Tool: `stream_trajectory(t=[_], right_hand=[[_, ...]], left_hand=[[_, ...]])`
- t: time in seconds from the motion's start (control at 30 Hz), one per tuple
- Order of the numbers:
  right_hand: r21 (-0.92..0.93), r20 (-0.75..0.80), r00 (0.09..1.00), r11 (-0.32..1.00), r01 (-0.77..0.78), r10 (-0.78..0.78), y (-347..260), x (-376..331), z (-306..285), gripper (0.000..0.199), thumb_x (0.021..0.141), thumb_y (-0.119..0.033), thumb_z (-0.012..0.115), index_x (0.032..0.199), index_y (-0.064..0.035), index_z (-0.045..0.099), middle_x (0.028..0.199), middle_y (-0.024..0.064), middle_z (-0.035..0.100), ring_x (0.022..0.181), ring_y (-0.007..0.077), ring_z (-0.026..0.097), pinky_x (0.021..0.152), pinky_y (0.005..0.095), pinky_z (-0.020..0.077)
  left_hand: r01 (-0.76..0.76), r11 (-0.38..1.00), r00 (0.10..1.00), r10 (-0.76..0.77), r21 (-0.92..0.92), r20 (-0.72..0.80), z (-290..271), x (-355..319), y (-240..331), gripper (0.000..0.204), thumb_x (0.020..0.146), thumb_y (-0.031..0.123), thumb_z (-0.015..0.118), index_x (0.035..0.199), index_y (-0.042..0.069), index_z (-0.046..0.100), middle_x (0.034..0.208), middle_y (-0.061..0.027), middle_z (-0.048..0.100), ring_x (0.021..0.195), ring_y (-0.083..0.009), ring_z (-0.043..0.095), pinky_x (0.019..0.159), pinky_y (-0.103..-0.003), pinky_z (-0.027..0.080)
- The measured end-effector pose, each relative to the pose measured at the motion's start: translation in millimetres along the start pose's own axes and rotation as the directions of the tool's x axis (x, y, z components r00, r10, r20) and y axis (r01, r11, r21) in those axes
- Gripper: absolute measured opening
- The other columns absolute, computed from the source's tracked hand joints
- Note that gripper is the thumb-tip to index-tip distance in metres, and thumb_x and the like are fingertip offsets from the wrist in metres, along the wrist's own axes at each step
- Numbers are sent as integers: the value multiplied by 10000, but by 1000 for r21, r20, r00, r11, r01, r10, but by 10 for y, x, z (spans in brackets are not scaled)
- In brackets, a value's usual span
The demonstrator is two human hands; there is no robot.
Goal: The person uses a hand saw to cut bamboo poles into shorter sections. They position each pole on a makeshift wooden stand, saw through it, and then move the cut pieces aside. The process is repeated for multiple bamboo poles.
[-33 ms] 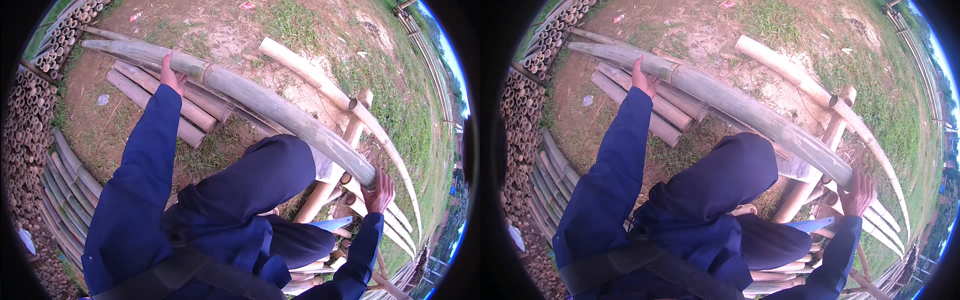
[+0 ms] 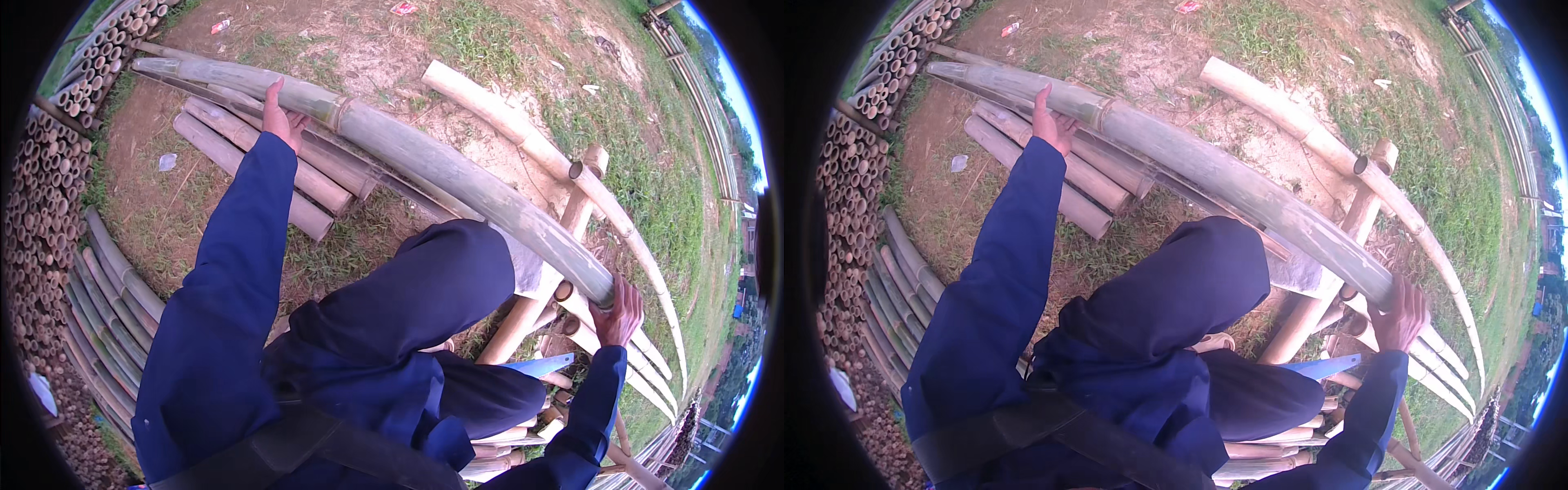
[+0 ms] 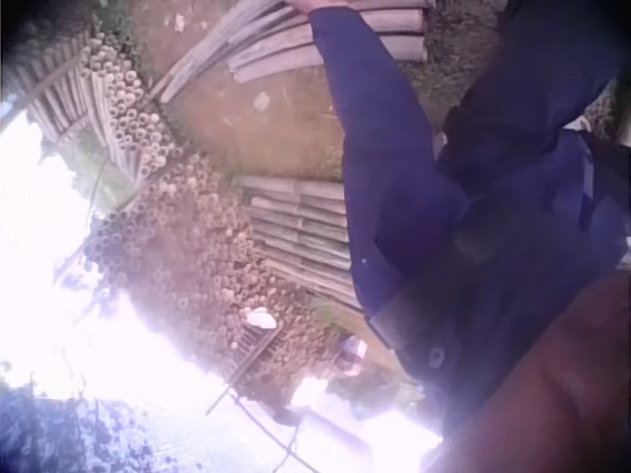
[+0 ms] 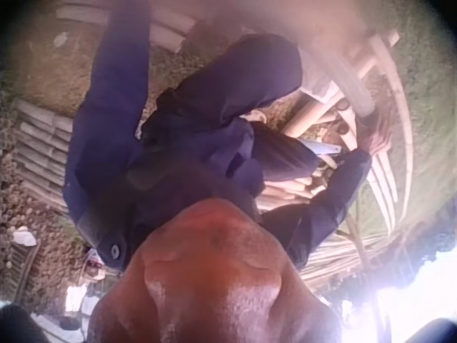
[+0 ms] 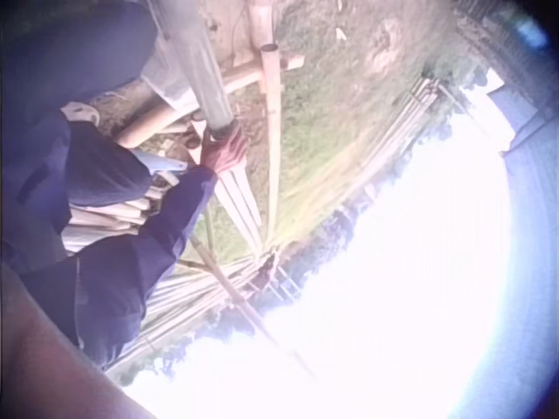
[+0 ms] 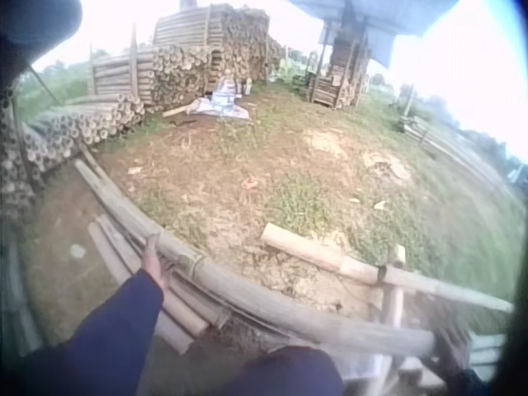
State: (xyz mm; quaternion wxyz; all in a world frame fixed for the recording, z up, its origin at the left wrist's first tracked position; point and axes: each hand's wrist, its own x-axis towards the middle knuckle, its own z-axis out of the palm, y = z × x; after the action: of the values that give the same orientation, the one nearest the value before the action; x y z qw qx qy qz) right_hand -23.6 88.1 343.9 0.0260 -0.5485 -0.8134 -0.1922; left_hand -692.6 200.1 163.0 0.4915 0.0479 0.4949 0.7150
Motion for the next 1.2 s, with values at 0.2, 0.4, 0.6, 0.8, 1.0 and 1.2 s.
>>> stream_trajectory(t=[0.2, 0.4, 0.6, 0.8, 1.0, 1.2], right_hand=[[10, 23, 1000, 1000, -20, 20, 130, 497, 388, 752, 639, -283, 919, 1307, -80, 639, 1066, 118, 684, 1074, 314, 656, 1158, 487, 423], [27, 54, 998, 999, 23, -25, -120, 1607, 877, 628, 692, -317, 839, 1253, -103, 657, 1014, 121, 720, 1009, 298, 689, 1193, 454, 371], [73, 266, 961, 992, -103, 81, -176, 1832, 1674, 704, 665, -352, 873, 1302, -131, 672, 1142, 107, 729, 1160, 282, 662, 1252, 495, 247], [104, 393, 894, 956, -274, 214, -186, 1970, 2093, 804, 708, -339, 895, 1439, -213, 586, 1418, 113, 632, 1368, 294, 550, 1278, 609, 134], [247, 54, 976, 944, -219, 213, -452, 1762, 1579, 992, 806, -259, 863, 1631, -316, 316, 1657, 164, 345, 1536, 395, 316, 1235, 695, 178], [479, 264, 953, 837, -263, 148, -836, 294, 715, 816, 821, -228, 841, 1553, -201, 482, 1618, 197, 404, 1450, 420, 446, 1188, 518, 387]], left_hand=[[15, 989, 995, -29, 148, 94, 714, 847, 259, 1121, 780, 728, 703, 1566, 26, 324, 1503, -211, 446, 1408, -357, 413, 1175, -491, 298], [-322, 664, 939, 130, 675, 320, 900, 987, 226, 1088, 846, 645, 714, 1630, 34, 273, 1574, -256, 423, 1439, -392, 433, 1194, -493, 326], [-574, 353, 787, -9, 739, 617, 75, -683, 129, 830, 930, 378, 735, 1590, 30, 371, 1493, -200, 565, 1403, -336, 515, 1151, -449, 386], [-324, 613, 706, -350, 720, 616, 42, -1769, -273, 698, 986, 396, 662, 1524, -5, 468, 1509, -207, 545, 1414, -310, 508, 1162, -418, 381], [-180, 750, 602, -428, 636, 675, 418, -2499, -466, 779, 1028, 411, 594, 1547, -112, 337, 1519, -285, 478, 1439, -382, 462, 1184, -419, 359], [-791, 299, 489, -216, 534, 845, 757, -2907, -286, 1106, 875, 476, 751, 1594, -113, 150, 1567, -383, 315, 1461, -507, 358, 1213, -527, 295]])
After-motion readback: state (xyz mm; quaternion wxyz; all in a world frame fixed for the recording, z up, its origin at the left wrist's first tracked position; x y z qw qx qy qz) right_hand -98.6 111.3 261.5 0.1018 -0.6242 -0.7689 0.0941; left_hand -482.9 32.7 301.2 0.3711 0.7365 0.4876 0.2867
